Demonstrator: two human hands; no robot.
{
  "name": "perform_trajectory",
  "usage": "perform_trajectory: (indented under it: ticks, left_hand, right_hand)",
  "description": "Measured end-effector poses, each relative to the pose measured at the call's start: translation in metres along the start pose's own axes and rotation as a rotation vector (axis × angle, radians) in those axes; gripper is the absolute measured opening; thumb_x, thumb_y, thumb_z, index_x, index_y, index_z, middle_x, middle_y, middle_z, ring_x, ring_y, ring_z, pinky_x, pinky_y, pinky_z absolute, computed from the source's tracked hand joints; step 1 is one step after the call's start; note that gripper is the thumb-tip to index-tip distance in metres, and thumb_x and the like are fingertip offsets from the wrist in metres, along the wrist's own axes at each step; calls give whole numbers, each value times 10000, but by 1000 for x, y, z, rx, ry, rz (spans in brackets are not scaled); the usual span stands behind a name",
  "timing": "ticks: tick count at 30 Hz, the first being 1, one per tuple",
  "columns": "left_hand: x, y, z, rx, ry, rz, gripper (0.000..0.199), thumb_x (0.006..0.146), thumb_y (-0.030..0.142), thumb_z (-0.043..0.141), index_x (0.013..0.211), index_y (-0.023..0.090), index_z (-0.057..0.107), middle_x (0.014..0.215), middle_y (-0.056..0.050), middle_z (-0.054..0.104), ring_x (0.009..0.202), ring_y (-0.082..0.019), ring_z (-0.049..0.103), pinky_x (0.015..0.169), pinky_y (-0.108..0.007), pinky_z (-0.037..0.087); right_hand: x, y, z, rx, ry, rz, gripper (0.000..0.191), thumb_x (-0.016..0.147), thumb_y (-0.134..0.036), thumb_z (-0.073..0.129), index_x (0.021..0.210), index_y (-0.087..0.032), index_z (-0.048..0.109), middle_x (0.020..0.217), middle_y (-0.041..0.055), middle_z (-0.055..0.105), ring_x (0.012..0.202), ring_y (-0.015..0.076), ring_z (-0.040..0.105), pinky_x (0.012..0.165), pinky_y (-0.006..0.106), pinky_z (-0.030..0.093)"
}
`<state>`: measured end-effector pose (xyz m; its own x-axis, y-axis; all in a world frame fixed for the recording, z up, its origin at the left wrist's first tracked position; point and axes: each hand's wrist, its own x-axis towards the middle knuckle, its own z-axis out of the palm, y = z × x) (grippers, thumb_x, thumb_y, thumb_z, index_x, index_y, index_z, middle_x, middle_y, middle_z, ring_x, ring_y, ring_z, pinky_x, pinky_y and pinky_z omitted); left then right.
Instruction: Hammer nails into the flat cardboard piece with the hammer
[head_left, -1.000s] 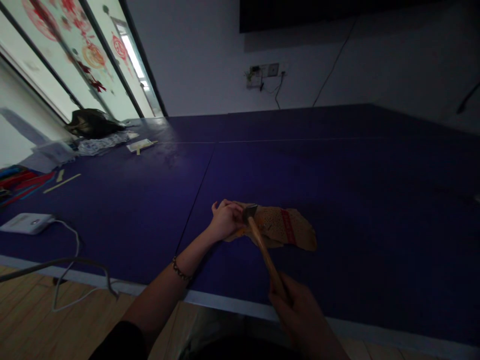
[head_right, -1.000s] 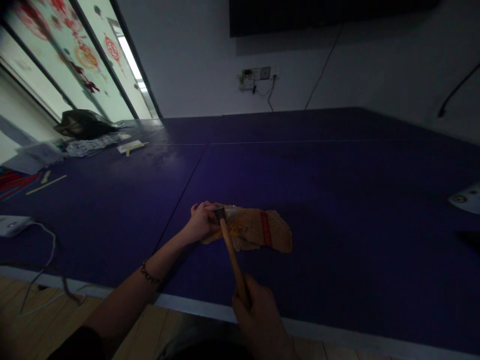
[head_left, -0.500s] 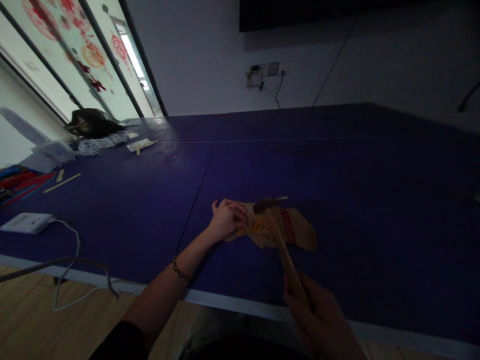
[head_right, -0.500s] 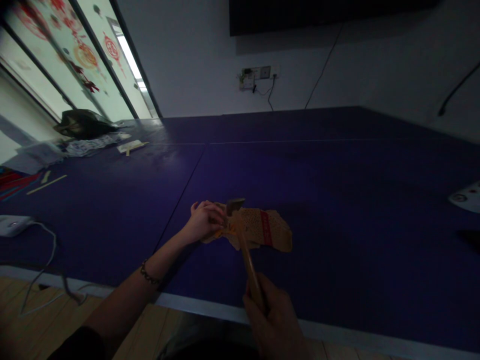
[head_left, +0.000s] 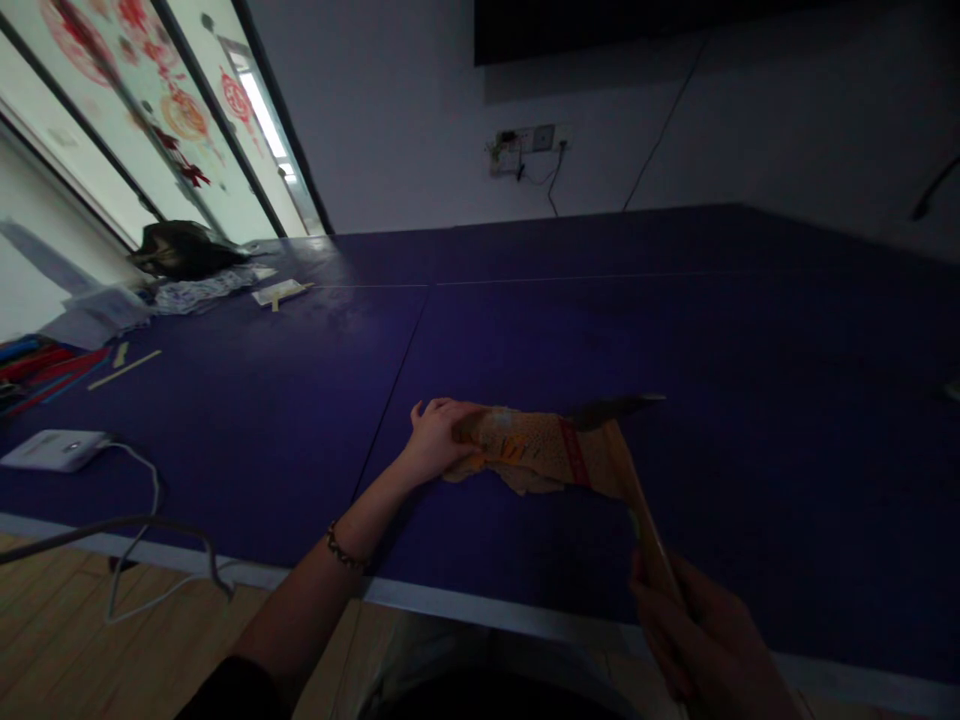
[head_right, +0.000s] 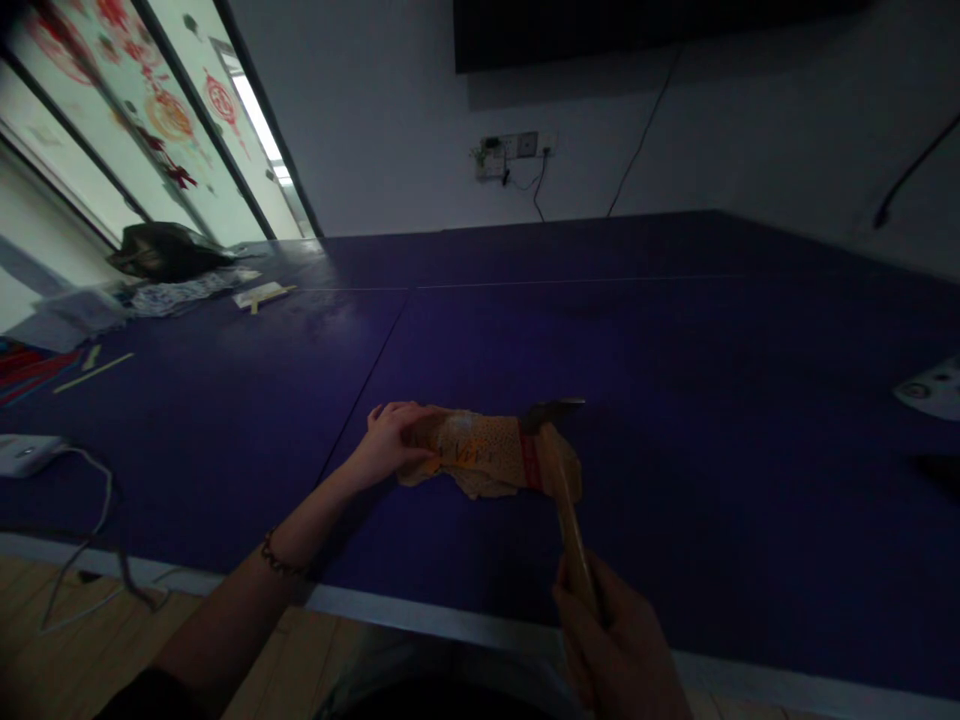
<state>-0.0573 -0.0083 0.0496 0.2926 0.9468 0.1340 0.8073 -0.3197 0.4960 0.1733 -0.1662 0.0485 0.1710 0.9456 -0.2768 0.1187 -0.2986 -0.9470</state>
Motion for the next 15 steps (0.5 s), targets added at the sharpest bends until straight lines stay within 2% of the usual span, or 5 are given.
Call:
perform_trajectory:
  ticks: [2, 4, 8, 13, 15]
  left_hand:
    - [-5, -3, -4, -21, 34, -45, 523, 572, 263, 743, 1063, 316, 571, 1101, 2, 601, 1102, -249, 434, 971, -505, 191]
    - [-8, -5, -5, -39, 50, -74, 432, 566, 250, 748, 973, 292, 611, 1086, 0, 610, 1101, -251, 439, 963, -501, 211]
    - [-9, -8, -3, -89, 52, -52, 204, 596, 244, 731, 781, 266, 650, 1047, 19, 628, 1095, -234, 453, 965, -492, 214]
    - [-6, -5, -2, -122, 55, -33, 34, 662, 241, 681, 680, 243, 652, 1020, 22, 636, 1106, -226, 443, 978, -508, 175]
    - [-6, -4, -1, -120, 57, -36, 28, 674, 234, 670, 658, 239, 648, 1012, 25, 638, 1113, -221, 435, 980, -502, 172]
  right_hand:
    - [1, 4, -5, -4, 18, 14, 255, 720, -447, 506, 672, -199, 465, 397, -97, 326, 298, 52, 254, 297, 174, 234]
    - [2, 7, -10, -22, 43, 23, 260, 723, -453, 507, 683, -200, 460, 393, -97, 333, 297, 55, 271, 298, 173, 236]
    - [5, 11, -15, -29, 56, 15, 246, 722, -434, 519, 706, -194, 469, 380, -103, 330, 292, 55, 276, 297, 175, 248]
    - [5, 18, -15, 16, 45, 33, 281, 734, -464, 504, 761, -185, 493, 390, -103, 321, 287, 59, 260, 285, 182, 240]
    - [5, 21, -15, -5, 55, 13, 266, 740, -447, 507, 762, -182, 501, 395, -100, 318, 284, 60, 264, 282, 184, 241]
